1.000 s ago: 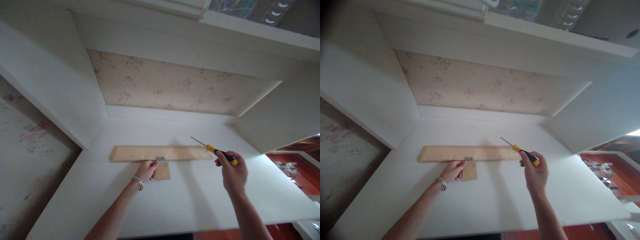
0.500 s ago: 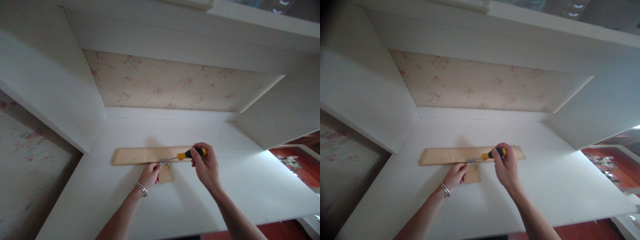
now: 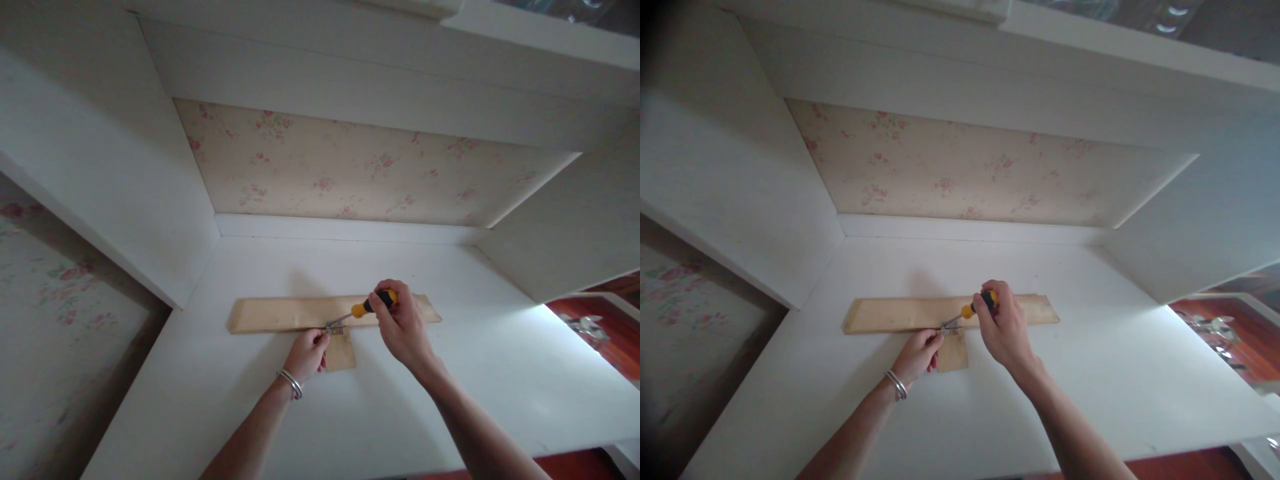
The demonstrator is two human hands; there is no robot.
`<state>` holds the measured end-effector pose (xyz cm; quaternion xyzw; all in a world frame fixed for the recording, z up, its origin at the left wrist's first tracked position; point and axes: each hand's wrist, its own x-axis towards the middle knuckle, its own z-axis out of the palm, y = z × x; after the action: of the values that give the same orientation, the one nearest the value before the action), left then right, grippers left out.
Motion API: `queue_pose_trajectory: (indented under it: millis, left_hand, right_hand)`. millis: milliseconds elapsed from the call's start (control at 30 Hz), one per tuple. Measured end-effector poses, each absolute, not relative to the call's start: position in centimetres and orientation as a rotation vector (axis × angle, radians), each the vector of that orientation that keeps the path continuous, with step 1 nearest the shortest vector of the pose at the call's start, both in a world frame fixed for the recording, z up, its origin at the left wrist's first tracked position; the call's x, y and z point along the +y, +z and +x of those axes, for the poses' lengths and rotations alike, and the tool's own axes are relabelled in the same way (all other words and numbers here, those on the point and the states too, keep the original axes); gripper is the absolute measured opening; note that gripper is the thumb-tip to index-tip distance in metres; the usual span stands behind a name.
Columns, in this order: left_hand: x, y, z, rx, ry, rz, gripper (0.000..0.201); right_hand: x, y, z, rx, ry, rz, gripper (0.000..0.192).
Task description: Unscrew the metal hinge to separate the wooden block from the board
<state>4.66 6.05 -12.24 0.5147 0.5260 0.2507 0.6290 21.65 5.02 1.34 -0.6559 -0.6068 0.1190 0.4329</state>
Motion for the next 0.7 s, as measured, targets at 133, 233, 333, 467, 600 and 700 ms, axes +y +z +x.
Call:
queue_pose_trajectory:
  millis: [133,233,333,467,600,700]
  left_hand:
    - [6.1,-12.3,4.7,1.202,0.573,1.189,0.029]
    - [6.1,-12.4,4.7,1.195,0.575,1.197,0.028]
    - [6.1,-12.4,4.7,1.205,0.580,1.196,0.027]
    - [6.1,-12.3,4.8,1.226,0.568,1.196,0.027]
    - [6.1,-12.2,4.8,1.239,0.559,1.192,0.028]
    - [6.1,-12.2,4.9,1.245,0.559,1.172,0.028]
  right_hand:
    - [5.2,1.8,21.4,-1.568,0.273,-1.640,0.021]
    - [5.3,2.1,21.2,-1.608,0.248,-1.612,0.018]
    - [5.4,2.2,21.1,-1.638,0.215,-1.613,0.017]
    - [5.3,2.2,21.0,-1.655,0.185,-1.623,0.015]
    - [5.6,3.1,20.5,-1.745,0.190,-1.627,0.015]
    - [6.6,4.2,19.6,-1.908,0.122,-1.634,0.023]
